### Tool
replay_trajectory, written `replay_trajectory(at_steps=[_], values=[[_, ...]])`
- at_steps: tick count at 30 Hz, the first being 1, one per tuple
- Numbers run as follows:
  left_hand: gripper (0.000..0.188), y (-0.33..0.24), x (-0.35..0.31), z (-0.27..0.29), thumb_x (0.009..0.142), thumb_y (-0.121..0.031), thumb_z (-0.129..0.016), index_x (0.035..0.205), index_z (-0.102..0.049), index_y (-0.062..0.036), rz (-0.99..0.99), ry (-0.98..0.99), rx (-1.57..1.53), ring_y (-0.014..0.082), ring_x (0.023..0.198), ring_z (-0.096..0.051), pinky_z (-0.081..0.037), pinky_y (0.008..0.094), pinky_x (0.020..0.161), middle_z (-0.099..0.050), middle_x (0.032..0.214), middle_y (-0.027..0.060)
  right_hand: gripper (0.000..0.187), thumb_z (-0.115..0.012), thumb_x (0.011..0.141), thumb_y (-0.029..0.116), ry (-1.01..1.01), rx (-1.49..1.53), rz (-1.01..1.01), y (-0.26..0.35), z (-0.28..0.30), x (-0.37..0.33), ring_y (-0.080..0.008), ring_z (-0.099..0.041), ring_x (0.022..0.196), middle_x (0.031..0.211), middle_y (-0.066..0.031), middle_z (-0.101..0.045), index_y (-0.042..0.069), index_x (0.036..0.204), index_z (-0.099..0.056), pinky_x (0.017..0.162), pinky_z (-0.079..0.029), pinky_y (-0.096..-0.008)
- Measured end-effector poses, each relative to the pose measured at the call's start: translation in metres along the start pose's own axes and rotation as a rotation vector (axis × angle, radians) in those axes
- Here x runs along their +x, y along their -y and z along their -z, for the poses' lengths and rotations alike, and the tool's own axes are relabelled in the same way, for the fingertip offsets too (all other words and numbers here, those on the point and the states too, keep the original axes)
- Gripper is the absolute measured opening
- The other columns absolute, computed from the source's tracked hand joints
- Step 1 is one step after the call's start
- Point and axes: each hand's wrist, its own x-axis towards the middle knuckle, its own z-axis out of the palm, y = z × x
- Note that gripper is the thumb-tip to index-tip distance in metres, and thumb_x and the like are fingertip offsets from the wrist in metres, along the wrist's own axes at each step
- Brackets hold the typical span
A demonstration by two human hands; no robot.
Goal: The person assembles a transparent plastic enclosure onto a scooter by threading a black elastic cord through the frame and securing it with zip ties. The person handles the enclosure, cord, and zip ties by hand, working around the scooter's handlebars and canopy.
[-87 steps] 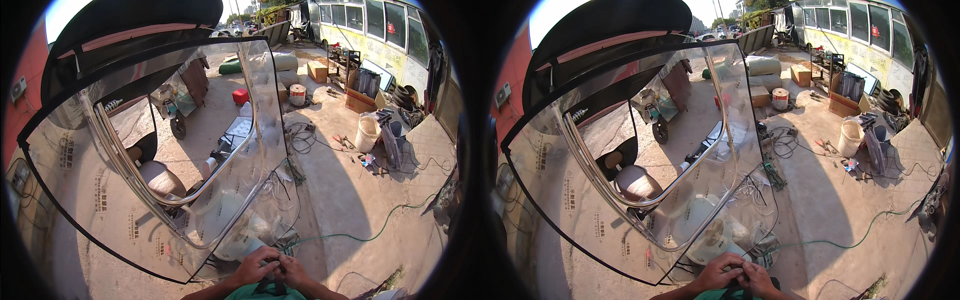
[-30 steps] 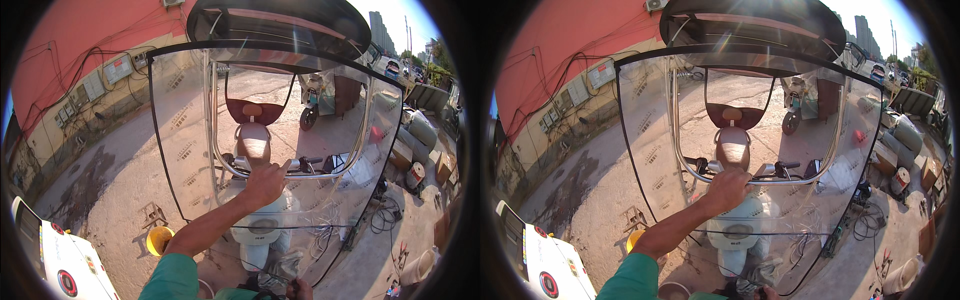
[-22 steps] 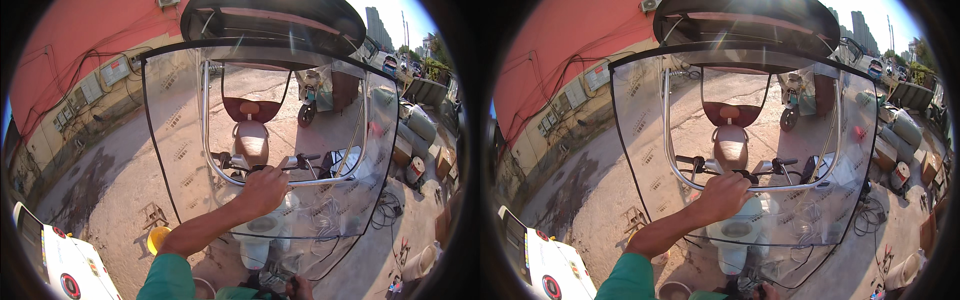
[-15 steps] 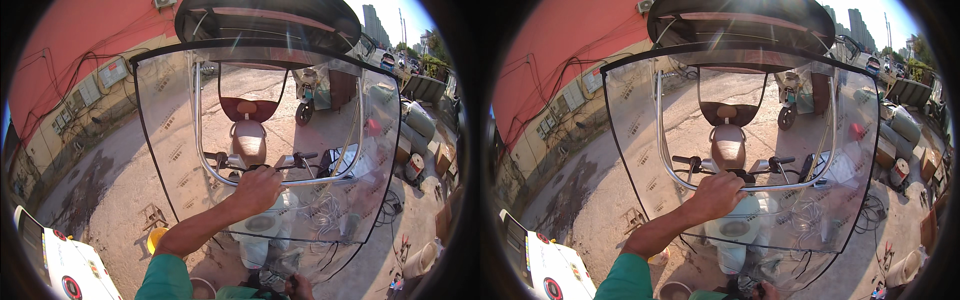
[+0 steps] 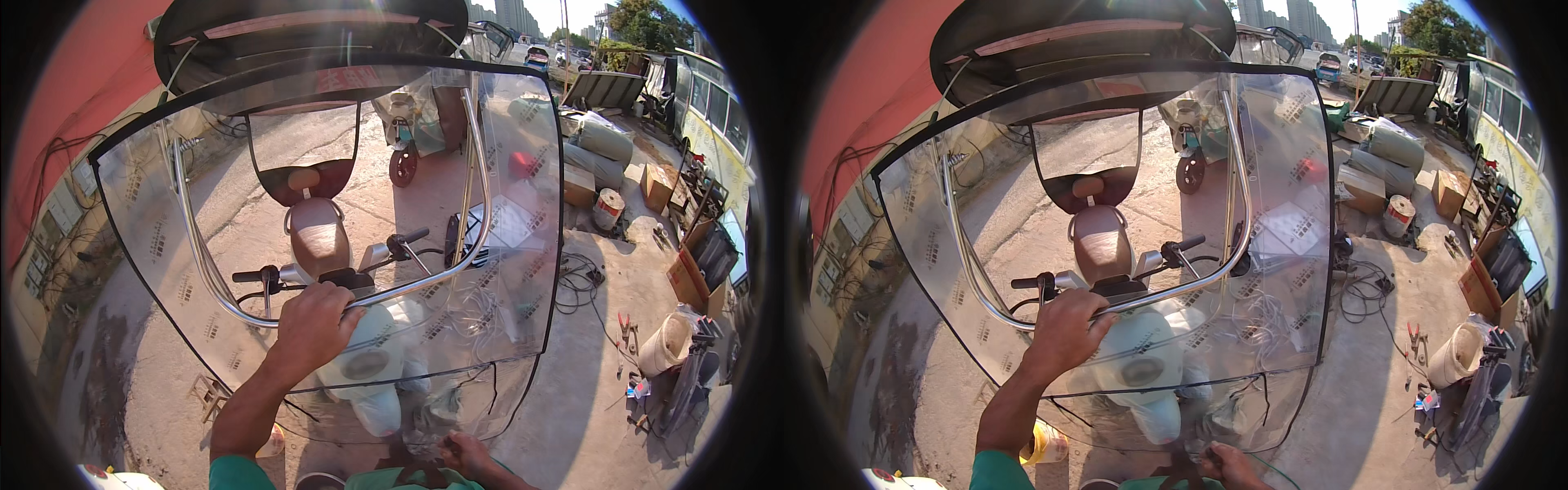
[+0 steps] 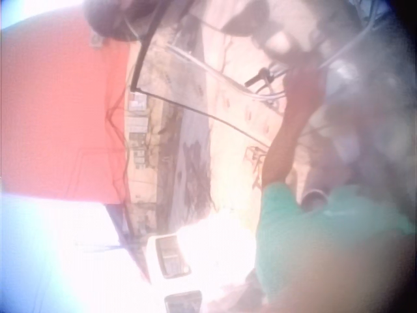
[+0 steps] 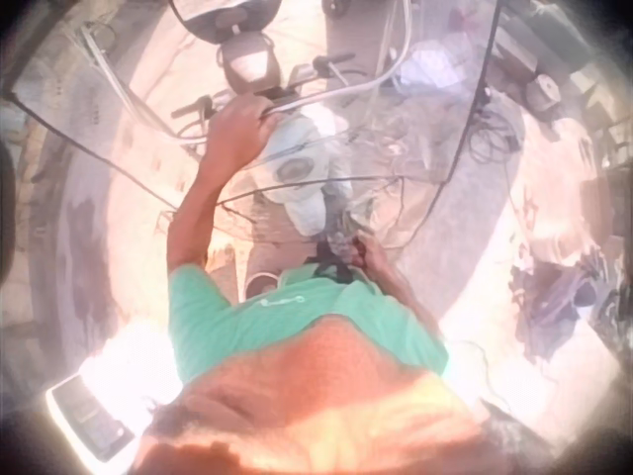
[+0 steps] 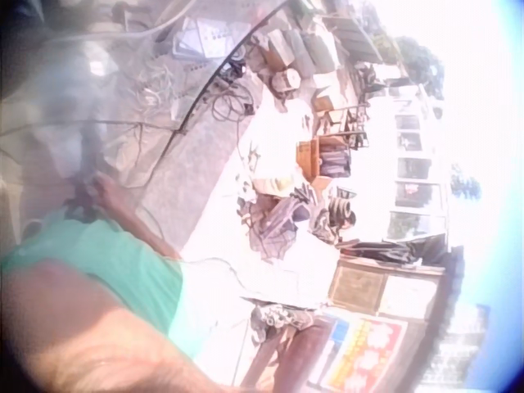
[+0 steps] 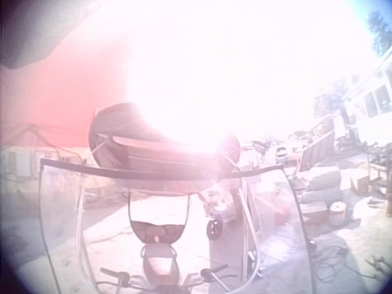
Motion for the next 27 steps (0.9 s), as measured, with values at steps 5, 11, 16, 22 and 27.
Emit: replay_trajectory(at_steps=[5,11,16,22,27], values=[[0.021,0.004,0.001,-0.009,0.088,-0.026,-0.077,0.094,-0.071,-0.0069,-0.056,-0.073,0.030,0.0313,0.090,-0.068,-0.052,0.0450,0.080,-0.069,0.090,0.0106,0.040,-0.050,0.108,0.036,0.004,-0.003,-0.027,0.000,0.008,0.004,-0.0163,-0.052,0.062,0.079,-0.0075,-0.060,-0.001,0.106,-0.065,0.056,-0.041,-0.0289],[0.019,0.007,0.002,-0.017,0.084,-0.024,-0.080,0.091,-0.070,-0.0094,-0.135,-0.194,0.108,0.0284,0.083,-0.067,-0.053,0.0416,0.072,-0.067,0.086,0.0075,0.041,-0.048,0.108,0.037,0.058,-0.045,-0.001,0.014,-0.005,-0.003,-0.0164,-0.047,0.054,0.076,-0.0081,-0.058,-0.001,0.105,-0.064,0.053,-0.037,-0.0299],[0.025,0.010,0.004,-0.020,0.086,-0.028,-0.079,0.083,-0.061,-0.0105,-0.182,-0.226,0.138,0.0256,0.082,-0.063,-0.052,0.0390,0.068,-0.059,0.082,0.0061,0.039,-0.049,0.108,0.036,0.101,-0.037,0.003,0.010,0.007,0.008,-0.0166,-0.047,0.054,0.075,-0.0079,-0.058,-0.001,0.106,-0.063,0.053,-0.038,-0.0298],[0.020,0.016,0.001,-0.018,0.085,-0.026,-0.078,0.088,-0.066,-0.0103,-0.138,-0.198,0.133,0.0271,0.079,-0.066,-0.052,0.0406,0.066,-0.062,0.081,0.0067,0.030,-0.051,0.103,0.029,-0.067,-0.016,-0.015,0.028,-0.021,-0.013,-0.0159,-0.043,0.053,0.072,-0.0069,-0.055,0.001,0.103,-0.062,0.051,-0.037,-0.0304],[0.024,0.014,0.002,-0.019,0.089,-0.031,-0.077,0.086,-0.063,-0.0111,-0.158,-0.200,0.155,0.0253,0.078,-0.065,-0.051,0.0402,0.064,-0.058,0.080,0.0055,0.027,-0.057,0.103,0.039,-0.010,-0.149,0.054,0.024,-0.018,-0.019,-0.0133,-0.040,0.052,0.068,0.0008,-0.048,0.013,0.094,-0.059,0.047,-0.034,-0.0307]])
